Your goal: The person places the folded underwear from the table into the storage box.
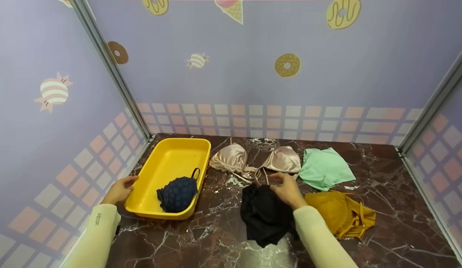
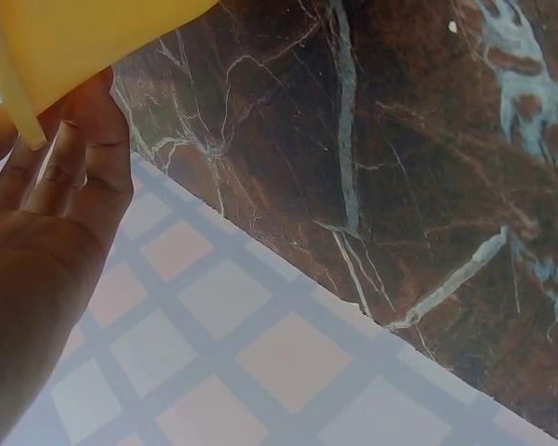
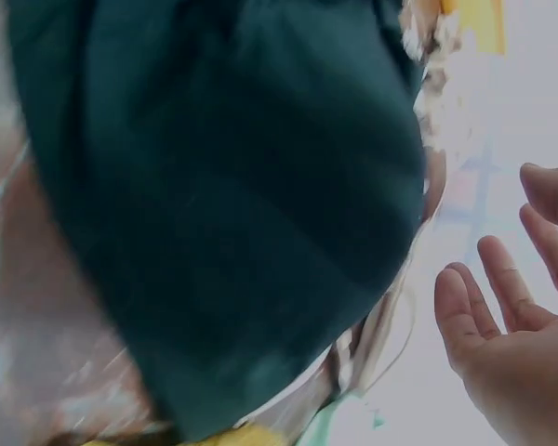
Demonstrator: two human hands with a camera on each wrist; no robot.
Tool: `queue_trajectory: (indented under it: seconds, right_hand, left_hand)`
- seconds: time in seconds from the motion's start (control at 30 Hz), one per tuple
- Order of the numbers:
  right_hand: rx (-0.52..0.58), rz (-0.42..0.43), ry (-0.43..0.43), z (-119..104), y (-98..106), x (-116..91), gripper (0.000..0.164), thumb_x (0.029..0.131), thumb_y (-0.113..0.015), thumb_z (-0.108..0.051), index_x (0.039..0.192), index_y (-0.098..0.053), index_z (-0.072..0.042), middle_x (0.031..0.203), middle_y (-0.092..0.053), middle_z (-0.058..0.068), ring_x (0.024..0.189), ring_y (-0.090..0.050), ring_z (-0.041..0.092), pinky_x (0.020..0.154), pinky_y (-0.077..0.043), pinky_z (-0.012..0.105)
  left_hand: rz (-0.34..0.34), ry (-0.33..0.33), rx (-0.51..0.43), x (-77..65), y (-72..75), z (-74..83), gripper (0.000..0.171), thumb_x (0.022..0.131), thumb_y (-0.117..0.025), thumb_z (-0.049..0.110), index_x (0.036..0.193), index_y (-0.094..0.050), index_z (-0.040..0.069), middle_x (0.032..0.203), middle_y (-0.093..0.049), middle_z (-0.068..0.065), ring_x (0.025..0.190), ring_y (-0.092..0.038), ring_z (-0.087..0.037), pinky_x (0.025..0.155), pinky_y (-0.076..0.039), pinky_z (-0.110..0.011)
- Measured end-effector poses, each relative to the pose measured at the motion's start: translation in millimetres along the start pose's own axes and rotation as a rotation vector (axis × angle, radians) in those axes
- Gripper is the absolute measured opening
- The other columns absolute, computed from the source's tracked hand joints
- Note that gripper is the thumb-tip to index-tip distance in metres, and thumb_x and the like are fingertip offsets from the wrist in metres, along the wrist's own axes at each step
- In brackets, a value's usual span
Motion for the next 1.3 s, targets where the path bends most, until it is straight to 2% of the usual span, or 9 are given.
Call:
queue_trajectory:
  seconds: [0.13,0.23,0.4,0.53,0.7,0.93,1.13,1.3]
  right_hand:
    - [-0.006,0.003,-0.036,13,10,-7,0.033,0.085,-0.064,0.002,0.118,-0.061,0.004,0.115,-0.06,0.026,0.1,-0.057,0.039,0.08,-0.045,0.038]
    - [-0.006,-0.018,-0.07,20,10,-11,0.036,0.084,-0.065,0.002,0.119,-0.059,0.006,0.115,-0.059,0.026,0.096,-0.057,0.038,0.076,-0.045,0.035]
    - [-0.036,-0.101,-0.151,33,0,-18,0.047,0.083,-0.071,-0.012,0.121,-0.054,0.011,0.115,-0.056,0.03,0.102,-0.054,0.041,0.084,-0.043,0.044]
    - [-0.055,-0.135,-0.191,41,-5,-22,0.059,0.081,-0.074,-0.022,0.124,-0.05,0.012,0.117,-0.054,0.032,0.108,-0.051,0.043,0.089,-0.041,0.049]
    - [-0.041,-0.129,-0.168,44,-8,-25,0.064,0.078,-0.078,-0.022,0.126,-0.05,0.011,0.118,-0.054,0.031,0.108,-0.051,0.042,0.089,-0.04,0.049]
    - [-0.059,-0.118,-0.099,43,-11,-28,0.062,0.074,-0.081,-0.016,0.124,-0.053,0.01,0.117,-0.055,0.03,0.105,-0.053,0.04,0.089,-0.04,0.05]
    - [-0.072,-0.123,-0.064,43,-14,-27,0.061,0.072,-0.081,-0.014,0.123,-0.055,0.006,0.112,-0.059,0.026,0.098,-0.055,0.035,0.086,-0.041,0.048]
    - [-0.032,-0.115,-0.056,44,-15,-28,0.059,0.072,-0.081,-0.009,0.124,-0.055,0.003,0.108,-0.06,0.023,0.093,-0.057,0.031,0.081,-0.043,0.045]
  left_hand:
    - [0.002,-0.008,0.005,0.1,1.4,1.8,0.045,0.088,-0.044,-0.008,0.132,-0.053,-0.002,0.126,-0.053,-0.027,0.11,-0.052,-0.037,0.079,-0.04,-0.04]
    - [0.01,-0.022,0.004,-0.8,2.9,2.0,0.045,0.086,-0.044,-0.009,0.13,-0.054,-0.004,0.123,-0.055,-0.027,0.103,-0.054,-0.036,0.075,-0.041,-0.038]
    - [0.026,-0.031,0.008,-1.7,3.9,0.6,0.045,0.084,-0.045,-0.01,0.128,-0.055,-0.005,0.119,-0.058,-0.028,0.095,-0.054,-0.033,0.073,-0.042,-0.036]
    - [0.027,-0.035,0.008,-1.6,3.1,1.5,0.044,0.086,-0.044,-0.01,0.128,-0.055,-0.005,0.119,-0.057,-0.028,0.098,-0.055,-0.035,0.078,-0.044,-0.04]
    - [0.025,-0.03,0.007,-1.2,2.7,2.9,0.044,0.086,-0.044,-0.01,0.129,-0.055,-0.005,0.121,-0.056,-0.028,0.105,-0.054,-0.038,0.088,-0.042,-0.047]
    - [0.013,-0.007,0.004,-0.4,1.4,0.9,0.045,0.087,-0.044,-0.009,0.131,-0.054,-0.003,0.119,-0.057,-0.026,0.092,-0.054,-0.032,0.077,-0.042,-0.04]
    - [0.001,0.008,-0.015,0.4,0.1,-1.0,0.045,0.088,-0.044,-0.009,0.132,-0.053,-0.003,0.117,-0.058,-0.025,0.092,-0.054,-0.031,0.077,-0.043,-0.039]
    - [0.001,0.013,-0.007,0.7,0.2,-1.4,0.045,0.088,-0.044,-0.008,0.132,-0.053,-0.002,0.117,-0.058,-0.025,0.092,-0.054,-0.031,0.078,-0.043,-0.04]
Point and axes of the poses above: each hand's wrist, its own x-axis towards the middle knuckle, its own y-axis out of the back of the hand, z = x × y, the point moved 9 cm from there along x, towards the middle knuckle
